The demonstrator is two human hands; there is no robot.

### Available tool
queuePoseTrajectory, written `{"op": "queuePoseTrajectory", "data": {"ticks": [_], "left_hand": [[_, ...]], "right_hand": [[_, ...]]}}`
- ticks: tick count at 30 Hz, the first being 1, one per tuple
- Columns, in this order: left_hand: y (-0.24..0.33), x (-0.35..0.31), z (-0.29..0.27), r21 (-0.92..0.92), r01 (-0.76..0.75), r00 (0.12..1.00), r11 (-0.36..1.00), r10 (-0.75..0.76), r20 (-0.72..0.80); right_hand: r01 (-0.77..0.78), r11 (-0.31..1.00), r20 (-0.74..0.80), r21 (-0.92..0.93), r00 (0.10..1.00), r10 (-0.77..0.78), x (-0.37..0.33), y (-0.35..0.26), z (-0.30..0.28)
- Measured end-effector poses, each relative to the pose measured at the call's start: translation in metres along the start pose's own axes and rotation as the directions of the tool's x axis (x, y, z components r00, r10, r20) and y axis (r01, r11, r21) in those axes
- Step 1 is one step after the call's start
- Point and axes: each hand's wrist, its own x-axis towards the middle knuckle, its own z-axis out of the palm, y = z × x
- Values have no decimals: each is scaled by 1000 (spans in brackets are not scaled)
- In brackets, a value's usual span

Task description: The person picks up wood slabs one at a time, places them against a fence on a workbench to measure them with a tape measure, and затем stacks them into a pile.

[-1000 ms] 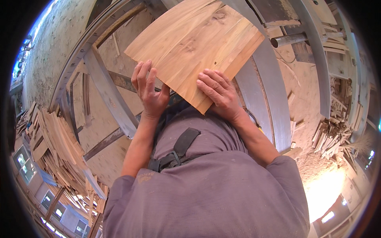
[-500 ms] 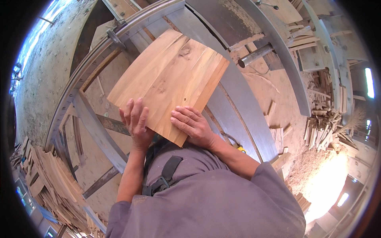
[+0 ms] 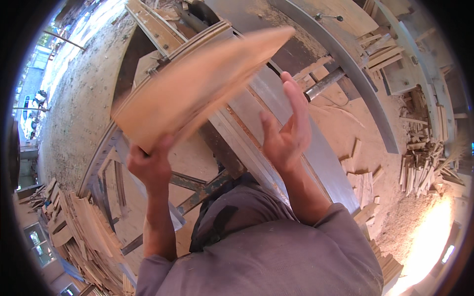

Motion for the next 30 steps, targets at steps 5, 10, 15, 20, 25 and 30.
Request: {"op": "queuePoseTrajectory", "data": {"ticks": [5,10,15,20,25,30], "left_hand": [[-40,22,39,-730,500,805,467,-561,192],[-73,5,112,-734,667,599,127,-678,427],[-89,6,182,-614,789,416,28,-760,500],[-97,32,205,-671,734,373,-100,-767,523],[-135,33,204,-685,726,402,-64,-769,497],[-147,25,179,-690,719,448,89,-818,361]], "right_hand": [[-646,762,-120,-54,762,637,-79,63,-10],[-632,-59,187,773,138,973,-123,97,-23],[-709,-117,381,695,226,897,-111,114,22],[-815,-17,329,580,214,920,-80,151,46],[-869,33,376,493,247,893,-54,158,77],[-918,46,410,394,220,885,-51,159,98]]}}
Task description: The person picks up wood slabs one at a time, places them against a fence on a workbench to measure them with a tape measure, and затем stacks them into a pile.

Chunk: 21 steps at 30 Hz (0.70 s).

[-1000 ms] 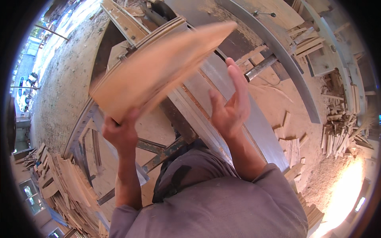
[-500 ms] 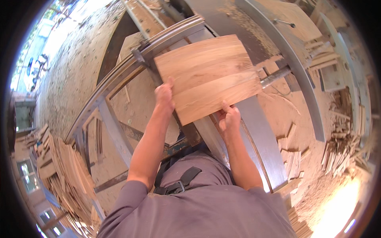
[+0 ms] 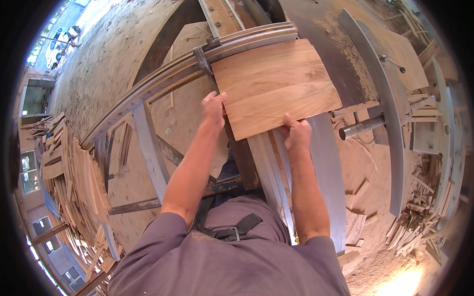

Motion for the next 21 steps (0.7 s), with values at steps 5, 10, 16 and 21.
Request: {"op": "queuePoseTrajectory", "data": {"ticks": [5,10,16,21], "left_hand": [[31,13,-57,471,-328,872,819,454,-183],[95,75,-89,783,-484,627,389,779,0],[131,189,-112,940,-338,673,-51,685,279],[151,196,-83,949,-307,844,-70,440,306]], "right_hand": [[-42,982,2,-182,999,43,-5,1,3],[-119,920,-3,-374,992,127,-9,-18,6],[-190,605,-30,-773,964,264,-3,-46,5],[-176,165,-137,-970,966,220,-3,-66,14]]}}
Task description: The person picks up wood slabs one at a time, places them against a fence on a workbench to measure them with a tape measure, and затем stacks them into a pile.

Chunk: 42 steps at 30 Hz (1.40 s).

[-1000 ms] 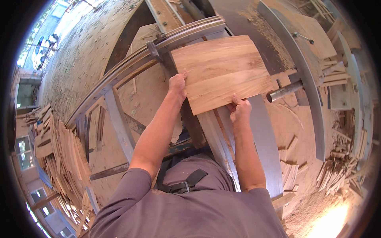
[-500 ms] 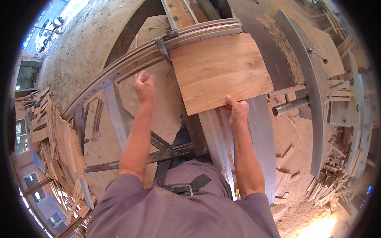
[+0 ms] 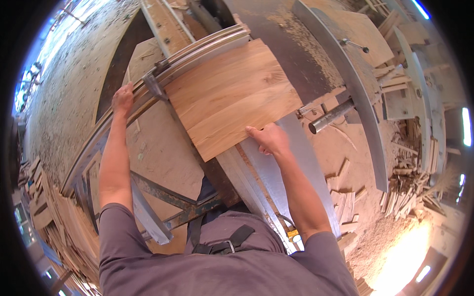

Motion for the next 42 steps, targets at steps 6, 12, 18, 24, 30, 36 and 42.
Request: {"op": "queuePoseTrajectory", "data": {"ticks": [6,12,18,24,30,36,42], "left_hand": [[29,-7,-6,129,143,990,981,-141,-24],[13,-11,9,53,81,981,995,-70,-181],[50,-61,23,-389,-423,858,818,224,-462],[151,-90,34,-377,-492,779,785,203,-594],[134,-47,1,-491,-468,857,735,241,-456],[133,-20,-27,-787,-172,985,592,79,-156],[135,-49,-6,-586,-363,920,724,177,-350]], "right_hand": [[232,903,-278,-362,897,-342,15,31,11],[551,833,-575,-52,665,-476,11,39,20],[614,764,-851,-200,278,-446,50,74,1],[627,774,-899,94,387,-204,85,88,-9],[678,687,-811,261,540,-225,104,105,-22],[651,671,-794,354,588,-152,108,106,-19],[583,749,-788,314,600,-137,101,101,-20]]}}
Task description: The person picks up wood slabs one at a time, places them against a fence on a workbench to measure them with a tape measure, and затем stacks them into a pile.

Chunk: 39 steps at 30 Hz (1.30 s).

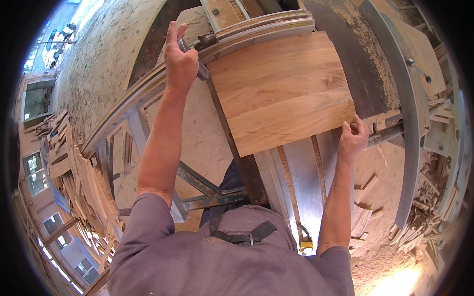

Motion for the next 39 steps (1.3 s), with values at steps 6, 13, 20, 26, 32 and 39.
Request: {"op": "queuePoseTrajectory", "data": {"ticks": [6,13,20,26,32,39], "left_hand": [[22,3,-3,-188,169,986,967,-167,31],[0,7,-3,-139,107,994,984,-109,-3],[17,-14,-8,-447,251,967,859,-245,72],[-76,-13,-73,60,36,984,998,-46,171],[-94,18,-61,580,-99,899,808,-178,401],[-111,17,-50,617,-89,967,782,-82,243]], "right_hand": [[21,997,28,70,999,-23,-4,-1,0],[190,980,57,-59,981,-187,-14,-5,4],[279,936,6,-216,959,-284,-22,-11,5],[776,607,376,-169,620,-688,-77,-56,32],[771,593,466,-234,624,-628,-76,-99,96],[822,478,533,-311,567,-628,-75,-101,104]]}}
